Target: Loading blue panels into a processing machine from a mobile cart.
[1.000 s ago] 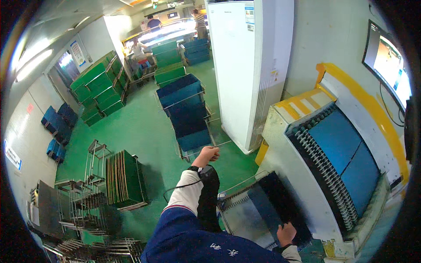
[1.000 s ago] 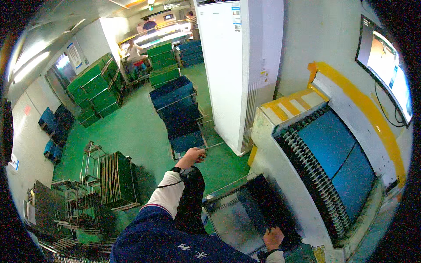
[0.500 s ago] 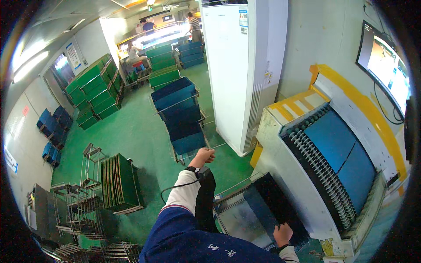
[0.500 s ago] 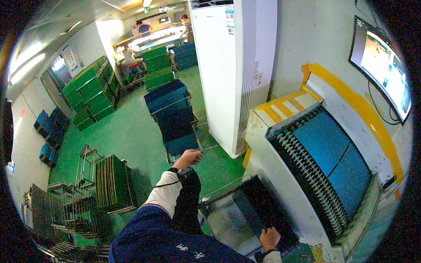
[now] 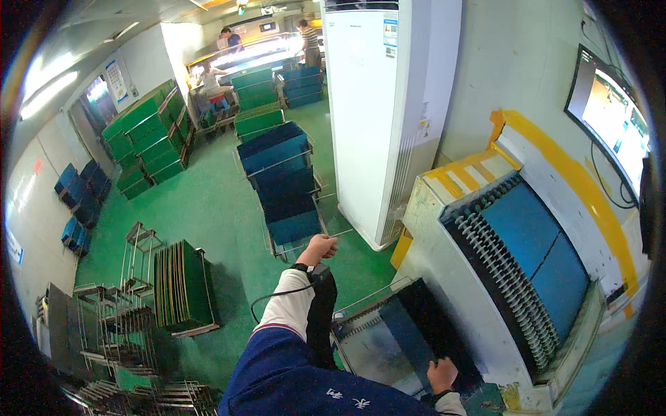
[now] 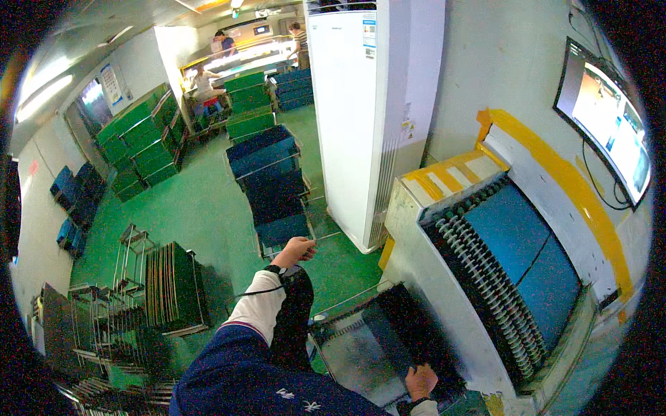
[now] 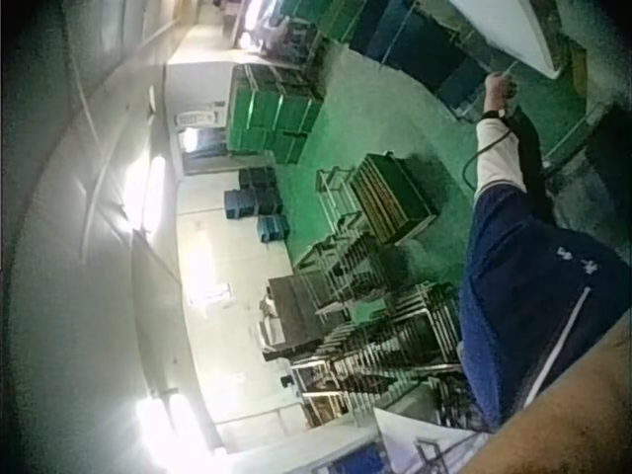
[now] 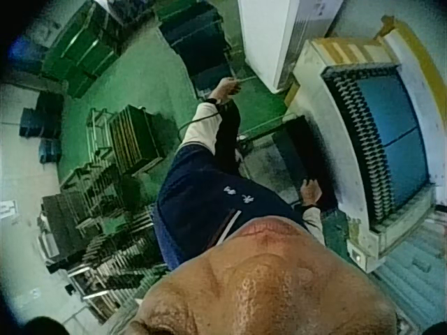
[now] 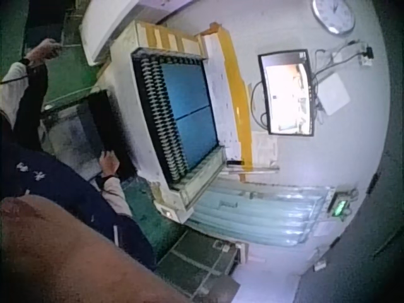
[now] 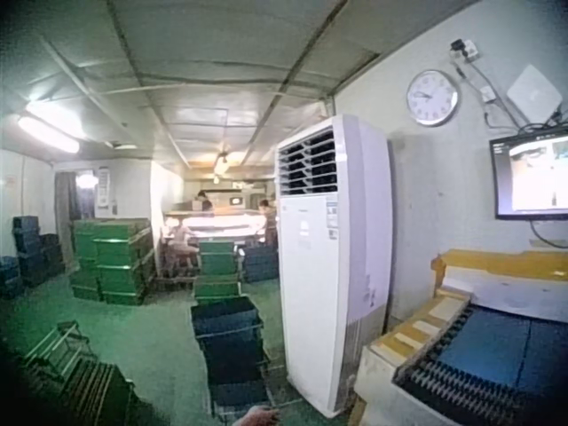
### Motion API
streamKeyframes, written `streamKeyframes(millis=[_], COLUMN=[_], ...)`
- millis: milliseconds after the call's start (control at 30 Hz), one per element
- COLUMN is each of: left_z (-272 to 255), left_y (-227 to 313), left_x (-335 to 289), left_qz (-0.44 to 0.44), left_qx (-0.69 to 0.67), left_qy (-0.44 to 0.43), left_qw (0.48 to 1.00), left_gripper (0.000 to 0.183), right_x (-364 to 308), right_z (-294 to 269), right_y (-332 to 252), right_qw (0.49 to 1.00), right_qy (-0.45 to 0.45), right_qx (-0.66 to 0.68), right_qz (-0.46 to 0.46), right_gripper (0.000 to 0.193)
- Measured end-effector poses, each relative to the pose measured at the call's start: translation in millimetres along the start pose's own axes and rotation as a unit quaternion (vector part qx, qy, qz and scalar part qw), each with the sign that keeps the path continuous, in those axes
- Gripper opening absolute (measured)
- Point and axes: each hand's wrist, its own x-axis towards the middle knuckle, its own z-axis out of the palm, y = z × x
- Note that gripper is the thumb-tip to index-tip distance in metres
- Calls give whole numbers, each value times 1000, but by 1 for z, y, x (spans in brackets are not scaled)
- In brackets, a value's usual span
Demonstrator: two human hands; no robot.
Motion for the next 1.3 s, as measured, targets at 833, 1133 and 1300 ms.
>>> streamKeyframes(millis=[833, 1133, 1300], left_z=[1, -1, -5], left_y=[1, 1, 1], left_x=[6, 2, 1], left_qz=[1, 0, -4], left_qx=[9, 22, 26], left_qy=[29, 29, 38], left_qw=[1000, 999, 999], left_gripper=[27, 29, 30], right_x=[-1, -2, -1], right_z=[-1, 1, -3], right_y=[-5, -3, -7], right_qw=[1000, 1000, 1000], right_qy=[7, 15, -4], right_qx=[0, 0, -14], right_qz=[-7, 6, 6], right_gripper=[30, 28, 29])
